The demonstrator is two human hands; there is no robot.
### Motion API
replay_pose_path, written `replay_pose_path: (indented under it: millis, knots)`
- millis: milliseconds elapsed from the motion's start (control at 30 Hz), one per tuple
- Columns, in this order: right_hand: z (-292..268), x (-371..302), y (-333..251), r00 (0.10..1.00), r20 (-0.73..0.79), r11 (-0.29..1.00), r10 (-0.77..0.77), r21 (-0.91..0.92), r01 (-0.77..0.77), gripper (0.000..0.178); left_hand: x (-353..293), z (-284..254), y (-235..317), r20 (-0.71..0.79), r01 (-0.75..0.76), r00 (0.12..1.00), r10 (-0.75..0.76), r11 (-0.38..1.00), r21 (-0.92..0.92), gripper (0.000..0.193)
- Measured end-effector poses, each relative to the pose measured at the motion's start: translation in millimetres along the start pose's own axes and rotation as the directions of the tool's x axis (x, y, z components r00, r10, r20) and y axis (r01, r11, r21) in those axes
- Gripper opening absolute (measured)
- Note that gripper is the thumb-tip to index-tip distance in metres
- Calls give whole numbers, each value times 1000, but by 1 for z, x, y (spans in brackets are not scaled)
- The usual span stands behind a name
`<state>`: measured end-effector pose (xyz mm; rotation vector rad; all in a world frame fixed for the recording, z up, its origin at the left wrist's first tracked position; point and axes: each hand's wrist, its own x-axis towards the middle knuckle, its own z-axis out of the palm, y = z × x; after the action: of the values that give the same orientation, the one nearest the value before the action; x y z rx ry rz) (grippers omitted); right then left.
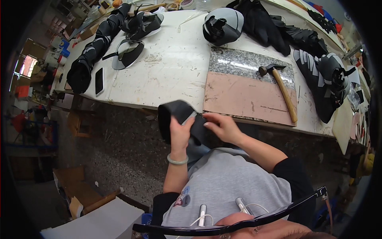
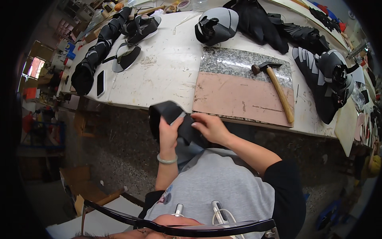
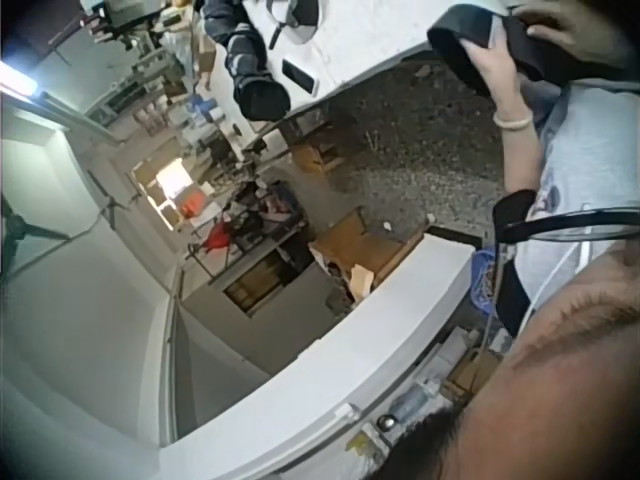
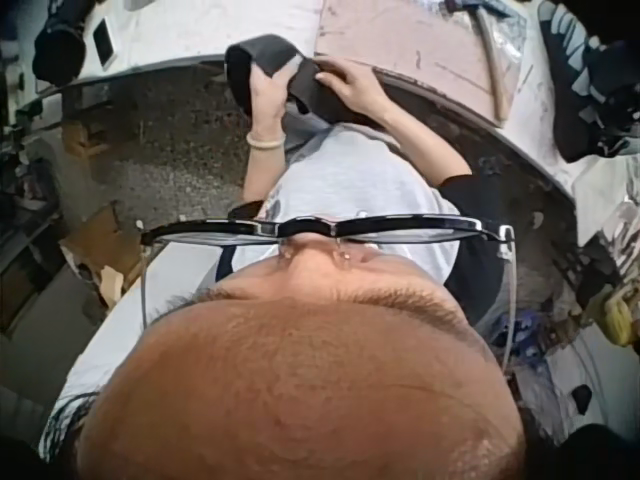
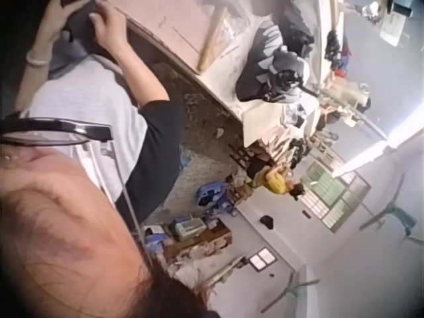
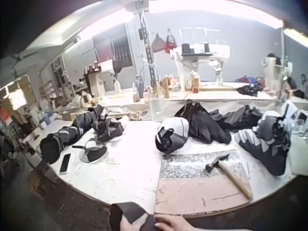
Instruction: The person assembles shoe upper components by fitting straps and panels together by hand and flattening the joints using a hammer. The person then organizes the assembled shoe parts on the workbench and picks up a pattern piece.
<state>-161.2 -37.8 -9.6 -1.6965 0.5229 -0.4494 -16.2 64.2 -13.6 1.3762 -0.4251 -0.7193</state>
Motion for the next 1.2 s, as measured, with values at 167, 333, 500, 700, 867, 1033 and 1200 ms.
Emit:
replay_pose_path:
  millis: [167,333,500,700,867,1033,1200]
  knots:
    - [-54,-14,-10,977,-206,992,-56,-123,31,30,8,59,18,151,-287,958,244,838,464,55]
    - [-162,0,-8,758,-410,602,-507,-798,-29,27,13,68,2,133,-257,966,222,772,582,56]
    - [-233,12,26,836,-464,348,-292,-866,-359,33,17,65,-5,234,-404,902,362,519,754,42]
    - [-192,13,-8,924,-368,856,-108,-507,-102,38,21,64,-10,267,-492,811,521,359,793,32]
    - [-118,6,-44,855,-52,689,-516,-619,378,32,22,63,-11,246,-515,776,581,359,778,31]
    - [-96,-1,-42,904,152,561,-401,-739,373,30,24,61,-8,215,-471,820,531,412,780,32]
    - [-92,-1,-39,915,133,573,-381,-743,346,35,29,57,2,207,-417,898,388,604,679,38]
